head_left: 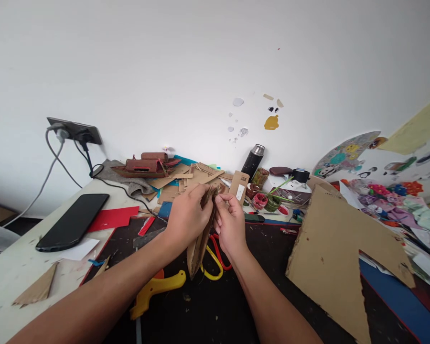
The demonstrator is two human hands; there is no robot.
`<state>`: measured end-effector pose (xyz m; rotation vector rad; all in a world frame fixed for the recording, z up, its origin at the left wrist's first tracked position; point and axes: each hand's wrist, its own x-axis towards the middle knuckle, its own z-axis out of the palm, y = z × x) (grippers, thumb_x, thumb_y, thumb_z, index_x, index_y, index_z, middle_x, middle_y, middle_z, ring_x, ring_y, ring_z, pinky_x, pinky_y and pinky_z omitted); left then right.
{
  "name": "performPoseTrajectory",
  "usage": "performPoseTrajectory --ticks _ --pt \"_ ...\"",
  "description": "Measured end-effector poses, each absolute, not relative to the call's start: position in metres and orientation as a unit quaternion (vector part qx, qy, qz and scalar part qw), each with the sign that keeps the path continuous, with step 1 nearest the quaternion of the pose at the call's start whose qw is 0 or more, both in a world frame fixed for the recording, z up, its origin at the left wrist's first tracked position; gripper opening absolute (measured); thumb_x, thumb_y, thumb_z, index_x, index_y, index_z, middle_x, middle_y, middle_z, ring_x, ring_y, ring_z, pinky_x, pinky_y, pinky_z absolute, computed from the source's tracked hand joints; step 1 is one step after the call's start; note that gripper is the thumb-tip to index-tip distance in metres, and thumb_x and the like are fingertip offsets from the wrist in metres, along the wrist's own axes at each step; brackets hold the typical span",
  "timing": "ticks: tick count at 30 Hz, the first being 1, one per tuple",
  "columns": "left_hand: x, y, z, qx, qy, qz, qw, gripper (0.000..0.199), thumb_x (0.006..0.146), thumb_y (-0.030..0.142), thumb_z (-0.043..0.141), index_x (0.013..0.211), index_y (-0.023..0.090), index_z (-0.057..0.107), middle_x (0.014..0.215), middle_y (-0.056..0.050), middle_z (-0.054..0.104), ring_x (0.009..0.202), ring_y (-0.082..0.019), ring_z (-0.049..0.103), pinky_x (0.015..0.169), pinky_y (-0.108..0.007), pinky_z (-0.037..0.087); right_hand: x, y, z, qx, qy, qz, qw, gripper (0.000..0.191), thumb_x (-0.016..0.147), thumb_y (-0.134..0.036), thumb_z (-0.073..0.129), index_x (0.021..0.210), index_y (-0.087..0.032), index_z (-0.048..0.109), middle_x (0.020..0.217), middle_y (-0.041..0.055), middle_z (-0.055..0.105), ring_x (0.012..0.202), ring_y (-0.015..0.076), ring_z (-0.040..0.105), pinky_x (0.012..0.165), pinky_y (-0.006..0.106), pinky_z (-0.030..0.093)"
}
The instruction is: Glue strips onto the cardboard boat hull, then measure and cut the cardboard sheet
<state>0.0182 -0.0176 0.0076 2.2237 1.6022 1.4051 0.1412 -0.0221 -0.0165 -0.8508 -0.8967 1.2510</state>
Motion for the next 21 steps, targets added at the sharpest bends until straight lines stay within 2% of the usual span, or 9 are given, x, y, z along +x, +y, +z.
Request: performPoseTrajectory --ticks 21 --pt "0.0183 -0.0171 0.0087 0.723 0.527 0.445 0.034 0.01 0.099 0.017 0.06 0.097 0.021 0.069 0.091 -0.006 0.074 0.085 -0.025 0.07 0.071 -0.033 0.048 0.1405 -0.0216 -0.015 -0.373 -0.399 0.545 0.636 0.046 0.079 -0.059 0.09 0.086 -0.024 0.062 0.045 -0.0155 0.038 0.035 0.0054 0.026 0.031 0.015 0.02"
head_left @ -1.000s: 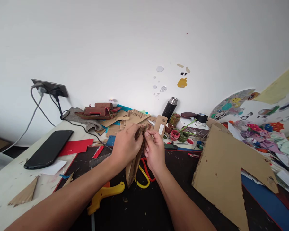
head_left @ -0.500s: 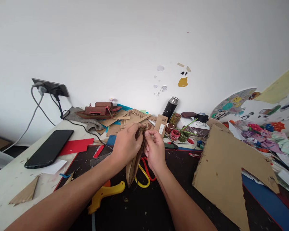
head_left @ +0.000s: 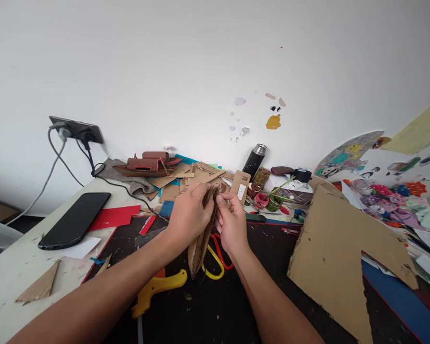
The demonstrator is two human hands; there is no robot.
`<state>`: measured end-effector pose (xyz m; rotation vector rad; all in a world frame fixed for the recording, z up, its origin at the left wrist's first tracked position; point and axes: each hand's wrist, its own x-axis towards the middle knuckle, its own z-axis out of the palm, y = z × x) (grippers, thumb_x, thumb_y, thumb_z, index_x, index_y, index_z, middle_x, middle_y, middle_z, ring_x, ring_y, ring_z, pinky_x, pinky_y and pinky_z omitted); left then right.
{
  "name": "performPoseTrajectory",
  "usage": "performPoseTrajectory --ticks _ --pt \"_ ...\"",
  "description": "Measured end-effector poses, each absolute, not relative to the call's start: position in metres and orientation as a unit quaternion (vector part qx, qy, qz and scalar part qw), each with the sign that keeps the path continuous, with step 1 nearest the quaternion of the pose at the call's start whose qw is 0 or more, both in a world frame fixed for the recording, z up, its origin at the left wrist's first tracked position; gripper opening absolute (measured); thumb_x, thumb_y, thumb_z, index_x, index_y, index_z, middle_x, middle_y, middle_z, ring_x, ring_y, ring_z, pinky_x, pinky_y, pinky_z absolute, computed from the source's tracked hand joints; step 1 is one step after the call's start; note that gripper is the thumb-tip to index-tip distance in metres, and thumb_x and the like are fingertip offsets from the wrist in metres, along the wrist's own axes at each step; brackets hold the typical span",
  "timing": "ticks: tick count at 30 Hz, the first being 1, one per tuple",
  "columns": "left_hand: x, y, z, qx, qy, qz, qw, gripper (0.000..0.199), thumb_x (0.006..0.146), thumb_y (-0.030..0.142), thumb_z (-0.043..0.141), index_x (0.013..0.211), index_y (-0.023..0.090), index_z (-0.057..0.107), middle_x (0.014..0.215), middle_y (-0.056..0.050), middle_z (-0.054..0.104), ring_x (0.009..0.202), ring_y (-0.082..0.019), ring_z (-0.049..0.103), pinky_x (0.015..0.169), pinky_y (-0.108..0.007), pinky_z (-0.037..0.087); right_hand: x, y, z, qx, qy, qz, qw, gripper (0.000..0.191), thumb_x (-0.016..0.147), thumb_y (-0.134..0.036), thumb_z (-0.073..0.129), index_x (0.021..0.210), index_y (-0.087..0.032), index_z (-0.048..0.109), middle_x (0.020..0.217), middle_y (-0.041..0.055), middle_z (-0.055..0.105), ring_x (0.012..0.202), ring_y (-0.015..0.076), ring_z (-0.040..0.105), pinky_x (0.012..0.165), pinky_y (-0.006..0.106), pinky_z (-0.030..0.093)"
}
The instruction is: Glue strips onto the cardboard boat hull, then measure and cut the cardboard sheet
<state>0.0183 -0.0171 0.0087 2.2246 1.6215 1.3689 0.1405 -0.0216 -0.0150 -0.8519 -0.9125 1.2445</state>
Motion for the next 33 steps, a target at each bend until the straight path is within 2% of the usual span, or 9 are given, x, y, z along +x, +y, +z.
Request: performPoseTrajectory --ticks 13,33 --pt "0.0183 -0.0162 0.008 0.724 0.535 0.435 0.038 0.01 0.098 0.015 0.062 0.098 0.02 0.071 0.099 -0.008 0.077 0.09 -0.026 0.072 0.074 -0.033 0.049 0.1406 -0.0211 -0.016 -0.377 -0.4 0.543 0.635 0.047 0.078 -0.06 0.09 0.085 -0.024 0.06 0.044 -0.0159 0.038 0.035 0.0054 0.026 0.031 0.014 0.02" --pt "0.0187 -0.0159 0.0083 0.727 0.535 0.429 0.037 0.009 0.098 0.015 0.061 0.095 0.02 0.068 0.092 -0.006 0.074 0.086 -0.025 0.069 0.071 -0.033 0.046 0.1414 -0.0205 -0.0169 -0.377 -0.4 0.545 0.634 0.048 0.078 -0.06 0.09 0.086 -0.024 0.06 0.044 -0.0159 0.038 0.035 0.0051 0.026 0.031 0.014 0.02"
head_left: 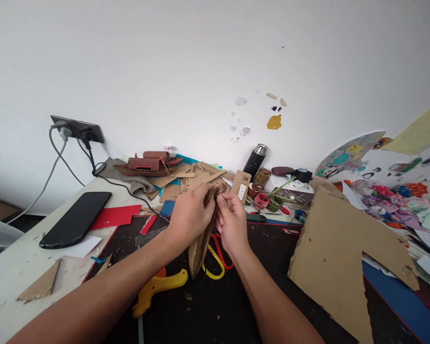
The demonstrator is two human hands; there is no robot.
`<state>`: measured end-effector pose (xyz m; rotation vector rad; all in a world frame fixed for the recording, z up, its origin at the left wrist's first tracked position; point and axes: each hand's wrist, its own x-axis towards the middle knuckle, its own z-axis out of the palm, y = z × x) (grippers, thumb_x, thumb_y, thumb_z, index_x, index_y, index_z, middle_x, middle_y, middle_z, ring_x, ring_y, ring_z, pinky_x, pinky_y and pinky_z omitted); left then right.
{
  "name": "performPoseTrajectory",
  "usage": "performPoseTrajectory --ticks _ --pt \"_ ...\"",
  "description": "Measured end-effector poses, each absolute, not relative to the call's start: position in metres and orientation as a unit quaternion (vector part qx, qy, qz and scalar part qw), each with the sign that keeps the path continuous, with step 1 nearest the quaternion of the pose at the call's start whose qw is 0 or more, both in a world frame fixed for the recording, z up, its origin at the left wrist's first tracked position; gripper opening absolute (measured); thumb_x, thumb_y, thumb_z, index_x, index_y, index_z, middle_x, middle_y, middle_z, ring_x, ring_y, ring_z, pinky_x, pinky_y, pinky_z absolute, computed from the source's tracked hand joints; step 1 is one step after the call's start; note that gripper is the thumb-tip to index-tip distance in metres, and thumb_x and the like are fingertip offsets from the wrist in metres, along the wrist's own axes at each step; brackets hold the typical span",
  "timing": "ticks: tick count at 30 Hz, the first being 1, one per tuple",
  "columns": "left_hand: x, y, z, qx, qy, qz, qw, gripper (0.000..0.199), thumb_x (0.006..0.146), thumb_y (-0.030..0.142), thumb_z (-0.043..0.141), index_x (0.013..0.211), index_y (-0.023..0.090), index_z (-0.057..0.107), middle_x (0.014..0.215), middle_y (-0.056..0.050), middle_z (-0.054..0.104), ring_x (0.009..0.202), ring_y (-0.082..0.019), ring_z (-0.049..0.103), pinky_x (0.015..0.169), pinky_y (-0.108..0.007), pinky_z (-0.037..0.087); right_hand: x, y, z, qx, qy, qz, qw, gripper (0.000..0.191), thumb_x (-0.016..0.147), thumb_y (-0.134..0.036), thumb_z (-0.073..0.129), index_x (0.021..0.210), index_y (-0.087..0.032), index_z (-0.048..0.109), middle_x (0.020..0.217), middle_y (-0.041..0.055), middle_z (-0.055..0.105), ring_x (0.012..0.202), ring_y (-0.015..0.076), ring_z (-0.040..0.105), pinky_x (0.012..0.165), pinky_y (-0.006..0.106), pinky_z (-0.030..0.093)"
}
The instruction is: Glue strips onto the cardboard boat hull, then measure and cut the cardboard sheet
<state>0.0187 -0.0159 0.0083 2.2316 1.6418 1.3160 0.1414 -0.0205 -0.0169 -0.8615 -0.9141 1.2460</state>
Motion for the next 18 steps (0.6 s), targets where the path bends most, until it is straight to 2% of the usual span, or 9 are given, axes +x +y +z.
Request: performPoseTrajectory --ticks 9,18 --pt "0.0181 -0.0158 0.0092 0.729 0.534 0.427 0.031 0.011 0.099 0.016 0.06 0.092 0.021 0.067 0.089 -0.005 0.072 0.084 -0.024 0.068 0.07 -0.033 0.046 0.1409 -0.021 -0.0177 -0.375 -0.4 0.545 0.634 0.045 0.08 -0.058 0.089 0.087 -0.024 0.061 0.044 -0.0159 0.038 0.035 0.0054 0.026 0.031 0.014 0.02" --pt "0.0183 -0.015 0.007 0.727 0.535 0.428 0.041 0.01 0.098 0.016 0.06 0.095 0.021 0.069 0.096 -0.007 0.075 0.089 -0.025 0.071 0.074 -0.033 0.049 0.1411 -0.0205 -0.0176 -0.379 -0.399 0.547 0.631 0.045 0.08 -0.057 0.089 0.088 -0.024 0.061 0.045 -0.016 0.038 0.035 0.0053 0.026 0.031 0.014 0.019"
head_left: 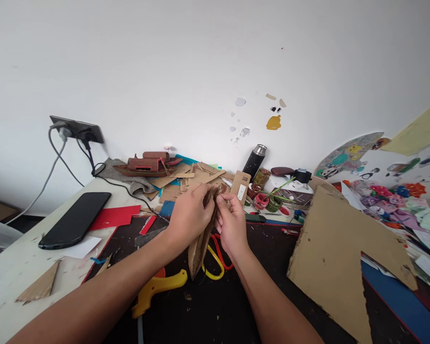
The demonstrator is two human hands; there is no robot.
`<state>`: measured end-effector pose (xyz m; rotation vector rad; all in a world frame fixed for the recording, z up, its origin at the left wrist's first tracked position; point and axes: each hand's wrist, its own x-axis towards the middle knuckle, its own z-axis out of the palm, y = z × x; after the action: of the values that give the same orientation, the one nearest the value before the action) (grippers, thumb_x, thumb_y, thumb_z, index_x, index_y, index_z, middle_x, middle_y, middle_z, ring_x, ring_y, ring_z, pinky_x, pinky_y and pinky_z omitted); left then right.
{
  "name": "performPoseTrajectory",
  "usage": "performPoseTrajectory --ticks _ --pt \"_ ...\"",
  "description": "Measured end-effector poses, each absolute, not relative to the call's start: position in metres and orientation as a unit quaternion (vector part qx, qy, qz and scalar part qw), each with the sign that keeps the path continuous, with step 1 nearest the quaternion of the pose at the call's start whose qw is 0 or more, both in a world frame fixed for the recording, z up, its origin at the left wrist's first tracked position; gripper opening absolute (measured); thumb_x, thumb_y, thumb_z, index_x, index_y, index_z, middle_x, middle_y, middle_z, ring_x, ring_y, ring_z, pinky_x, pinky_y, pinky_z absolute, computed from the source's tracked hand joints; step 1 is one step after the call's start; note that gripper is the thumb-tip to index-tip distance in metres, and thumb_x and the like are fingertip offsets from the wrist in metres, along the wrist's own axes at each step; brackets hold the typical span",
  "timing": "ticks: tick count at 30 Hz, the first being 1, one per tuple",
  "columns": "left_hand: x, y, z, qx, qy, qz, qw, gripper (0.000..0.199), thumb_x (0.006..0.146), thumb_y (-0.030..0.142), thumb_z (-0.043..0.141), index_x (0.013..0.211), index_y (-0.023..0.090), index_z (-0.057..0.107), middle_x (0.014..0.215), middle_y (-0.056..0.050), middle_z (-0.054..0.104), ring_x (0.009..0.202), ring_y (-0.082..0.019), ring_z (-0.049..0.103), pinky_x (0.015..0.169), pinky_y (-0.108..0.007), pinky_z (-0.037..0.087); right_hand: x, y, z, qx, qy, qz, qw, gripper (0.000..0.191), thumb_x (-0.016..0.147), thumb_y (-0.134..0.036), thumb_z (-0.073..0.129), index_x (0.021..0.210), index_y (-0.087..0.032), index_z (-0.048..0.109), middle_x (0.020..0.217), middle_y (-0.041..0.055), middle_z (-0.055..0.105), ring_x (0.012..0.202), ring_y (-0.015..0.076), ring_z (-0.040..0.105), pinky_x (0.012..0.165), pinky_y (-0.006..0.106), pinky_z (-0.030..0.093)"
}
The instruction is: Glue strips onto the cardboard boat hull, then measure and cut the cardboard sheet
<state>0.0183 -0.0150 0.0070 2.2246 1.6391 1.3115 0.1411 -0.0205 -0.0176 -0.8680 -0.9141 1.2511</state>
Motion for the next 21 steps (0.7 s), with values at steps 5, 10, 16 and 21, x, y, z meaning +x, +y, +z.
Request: performPoseTrajectory --ticks 5,10,16,21 --pt "0.0184 -0.015 0.007 0.725 0.537 0.428 0.047 0.01 0.096 0.014 0.062 0.096 0.02 0.069 0.096 -0.007 0.075 0.091 -0.025 0.072 0.075 -0.033 0.05 0.1413 -0.0209 -0.0173 -0.379 -0.402 0.544 0.631 0.045 0.08 -0.058 0.089 0.087 -0.024 0.061 0.045 -0.0161 0.037 0.035 0.0053 0.026 0.031 0.014 0.019" --pt "0.018 -0.0146 0.0076 0.727 0.536 0.426 0.046 0.011 0.097 0.016 0.059 0.098 0.021 0.069 0.095 -0.007 0.074 0.09 -0.025 0.071 0.075 -0.033 0.05 0.1416 -0.0203 -0.0186 -0.379 -0.405 0.542 0.631 0.044 0.08 -0.058 0.089 0.086 -0.024 0.06 0.045 -0.0161 0.036 0.036 0.0056 0.026 0.031 0.015 0.02" --pt "0.0182 -0.0154 0.0094 0.725 0.536 0.43 0.052 0.012 0.095 0.014 0.061 0.099 0.021 0.07 0.095 -0.007 0.074 0.092 -0.026 0.071 0.076 -0.033 0.05 0.1413 -0.0209 -0.0182 -0.377 -0.403 0.545 0.631 0.046 0.079 -0.059 0.089 0.086 -0.024 0.06 0.046 -0.0161 0.036 0.036 0.0057 0.025 0.032 0.015 0.02" --pt "0.0182 -0.0157 0.0096 0.726 0.537 0.426 0.055 0.012 0.094 0.013 0.061 0.098 0.02 0.07 0.094 -0.007 0.074 0.092 -0.026 0.071 0.075 -0.033 0.05 0.1416 -0.0212 -0.018 -0.382 -0.404 0.543 0.629 0.045 0.08 -0.059 0.089 0.087 -0.024 0.06 0.046 -0.016 0.036 0.036 0.0059 0.025 0.032 0.015 0.019"
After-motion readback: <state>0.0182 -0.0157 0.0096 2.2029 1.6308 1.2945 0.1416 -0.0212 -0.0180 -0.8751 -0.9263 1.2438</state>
